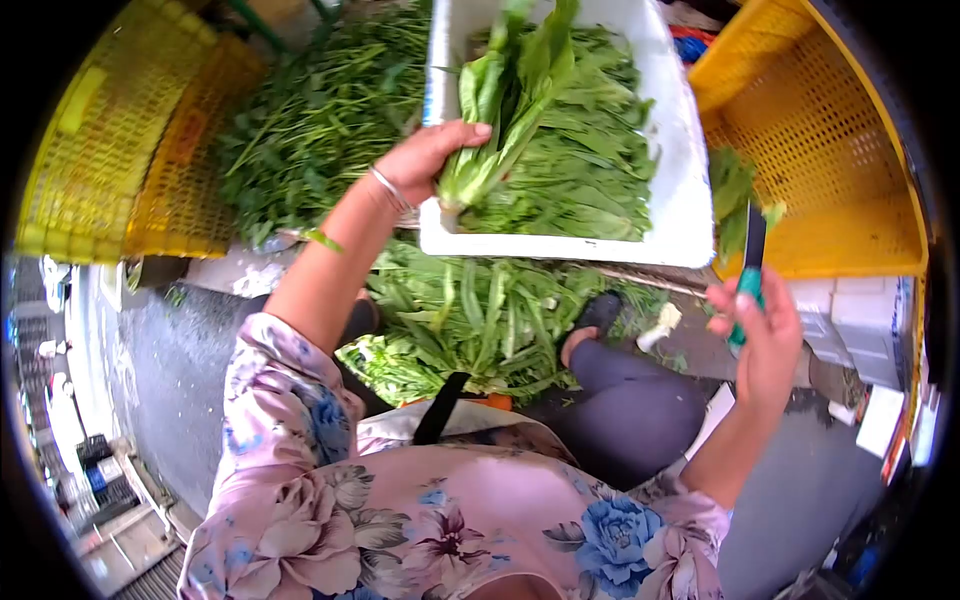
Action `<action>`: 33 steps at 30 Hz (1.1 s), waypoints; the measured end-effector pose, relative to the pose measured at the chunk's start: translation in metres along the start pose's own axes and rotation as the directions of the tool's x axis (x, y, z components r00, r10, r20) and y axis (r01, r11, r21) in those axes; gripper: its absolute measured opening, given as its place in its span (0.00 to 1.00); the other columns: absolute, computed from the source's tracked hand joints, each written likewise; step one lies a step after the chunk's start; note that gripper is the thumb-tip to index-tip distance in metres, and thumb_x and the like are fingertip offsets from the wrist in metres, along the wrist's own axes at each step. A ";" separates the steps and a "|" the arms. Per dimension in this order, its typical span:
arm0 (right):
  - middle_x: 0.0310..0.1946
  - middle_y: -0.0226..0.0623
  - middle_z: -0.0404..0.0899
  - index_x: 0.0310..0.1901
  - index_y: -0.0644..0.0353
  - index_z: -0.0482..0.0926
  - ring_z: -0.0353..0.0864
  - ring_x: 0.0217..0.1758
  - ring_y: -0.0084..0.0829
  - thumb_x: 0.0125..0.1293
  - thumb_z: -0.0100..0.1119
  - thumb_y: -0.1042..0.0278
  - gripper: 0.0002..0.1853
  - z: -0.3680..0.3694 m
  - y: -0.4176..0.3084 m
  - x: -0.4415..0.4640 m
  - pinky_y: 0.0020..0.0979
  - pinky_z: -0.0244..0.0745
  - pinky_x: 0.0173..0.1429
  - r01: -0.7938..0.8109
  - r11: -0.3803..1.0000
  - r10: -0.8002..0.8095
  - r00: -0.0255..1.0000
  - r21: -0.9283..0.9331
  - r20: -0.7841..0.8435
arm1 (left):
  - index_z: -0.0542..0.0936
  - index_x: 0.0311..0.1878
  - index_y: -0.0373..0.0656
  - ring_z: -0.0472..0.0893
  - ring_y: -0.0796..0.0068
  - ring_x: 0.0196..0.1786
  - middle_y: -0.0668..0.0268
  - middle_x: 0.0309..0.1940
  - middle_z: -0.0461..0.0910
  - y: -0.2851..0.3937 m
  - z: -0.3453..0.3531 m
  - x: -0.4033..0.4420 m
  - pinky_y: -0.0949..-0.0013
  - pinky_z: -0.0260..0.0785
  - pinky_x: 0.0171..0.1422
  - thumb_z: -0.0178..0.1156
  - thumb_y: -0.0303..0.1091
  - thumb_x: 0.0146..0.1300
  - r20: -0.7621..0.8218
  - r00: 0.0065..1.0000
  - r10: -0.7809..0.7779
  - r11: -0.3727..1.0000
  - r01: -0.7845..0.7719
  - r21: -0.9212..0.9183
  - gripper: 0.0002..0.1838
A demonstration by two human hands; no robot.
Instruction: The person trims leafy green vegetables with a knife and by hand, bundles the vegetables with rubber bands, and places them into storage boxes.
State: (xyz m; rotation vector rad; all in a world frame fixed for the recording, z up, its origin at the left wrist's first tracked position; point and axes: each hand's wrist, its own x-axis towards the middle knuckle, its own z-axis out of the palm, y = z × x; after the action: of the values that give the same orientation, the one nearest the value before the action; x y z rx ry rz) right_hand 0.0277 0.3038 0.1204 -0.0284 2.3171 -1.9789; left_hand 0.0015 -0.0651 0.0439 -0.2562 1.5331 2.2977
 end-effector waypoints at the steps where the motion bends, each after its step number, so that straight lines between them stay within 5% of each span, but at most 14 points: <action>1: 0.34 0.37 0.75 0.51 0.69 0.68 0.80 0.36 0.31 0.59 0.52 0.76 0.17 0.011 0.002 -0.016 0.23 0.77 0.32 -0.075 0.994 0.068 0.995 0.083 0.079 | 0.67 0.55 0.34 0.77 0.65 0.48 0.53 0.49 0.74 -0.007 -0.003 -0.016 0.66 0.70 0.53 0.57 0.42 0.56 0.074 0.994 0.081 0.979 -0.065 -0.194 0.27; 4: 0.31 0.37 0.74 0.47 0.69 0.69 0.80 0.35 0.34 0.59 0.50 0.77 0.14 0.045 0.019 -0.061 0.26 0.79 0.32 -0.284 0.926 0.200 0.928 0.249 0.314 | 0.64 0.59 0.35 0.72 0.61 0.55 0.52 0.56 0.68 -0.028 -0.009 -0.061 0.62 0.62 0.62 0.57 0.41 0.56 0.018 0.972 0.233 0.921 -0.215 -0.325 0.30; 8: 0.30 0.40 0.75 0.37 0.65 0.70 0.79 0.31 0.33 0.58 0.44 0.79 0.06 0.104 0.065 -0.103 0.25 0.73 0.26 -0.510 0.740 0.295 0.832 0.438 0.470 | 0.67 0.57 0.41 0.72 0.67 0.55 0.63 0.53 0.72 -0.065 -0.019 -0.105 0.60 0.58 0.64 0.57 0.41 0.58 -0.144 0.961 0.238 0.822 -0.278 -0.497 0.25; 12: 0.29 0.39 0.76 0.35 0.64 0.68 0.76 0.24 0.25 0.57 0.45 0.80 0.04 0.167 0.111 -0.127 0.20 0.68 0.23 -0.408 0.868 0.285 0.876 0.283 0.389 | 0.68 0.56 0.43 0.69 0.68 0.58 0.65 0.54 0.71 -0.099 -0.021 -0.130 0.59 0.57 0.65 0.55 0.46 0.59 -0.319 0.921 0.224 0.643 -0.386 -0.661 0.25; 17: 0.26 0.35 0.75 0.48 0.66 0.71 0.68 0.20 0.19 0.65 0.46 0.65 0.15 0.206 0.120 -0.128 0.17 0.60 0.21 -0.515 0.798 0.334 0.811 0.314 0.480 | 0.68 0.56 0.47 0.70 0.68 0.55 0.66 0.53 0.71 -0.133 -0.023 -0.151 0.59 0.61 0.61 0.54 0.49 0.59 -0.351 0.926 0.137 0.514 -0.369 -0.774 0.24; 22: 0.30 0.29 0.72 0.59 0.66 0.63 0.66 0.35 0.17 0.66 0.49 0.62 0.24 0.237 0.126 -0.138 0.17 0.60 0.43 -0.448 0.720 0.190 0.862 0.530 0.471 | 0.69 0.54 0.46 0.73 0.69 0.52 0.66 0.51 0.73 -0.170 -0.026 -0.161 0.64 0.68 0.52 0.52 0.47 0.62 -0.383 0.921 0.071 0.513 -0.363 -0.778 0.21; 33: 0.26 0.27 0.68 0.47 0.60 0.69 0.65 0.26 0.18 0.67 0.47 0.62 0.13 0.261 0.147 -0.137 0.20 0.62 0.31 -0.561 0.614 0.195 0.789 0.555 0.582 | 0.71 0.50 0.45 0.76 0.71 0.45 0.66 0.44 0.76 -0.199 -0.020 -0.172 0.66 0.70 0.48 0.53 0.45 0.62 -0.434 0.893 -0.117 0.488 -0.329 -0.808 0.18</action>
State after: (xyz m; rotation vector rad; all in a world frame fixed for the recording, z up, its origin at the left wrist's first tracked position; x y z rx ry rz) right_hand 0.1930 0.0800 -0.0565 0.0518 1.0295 -2.1532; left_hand 0.2372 -0.0498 -0.0737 -1.0289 0.2975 3.0927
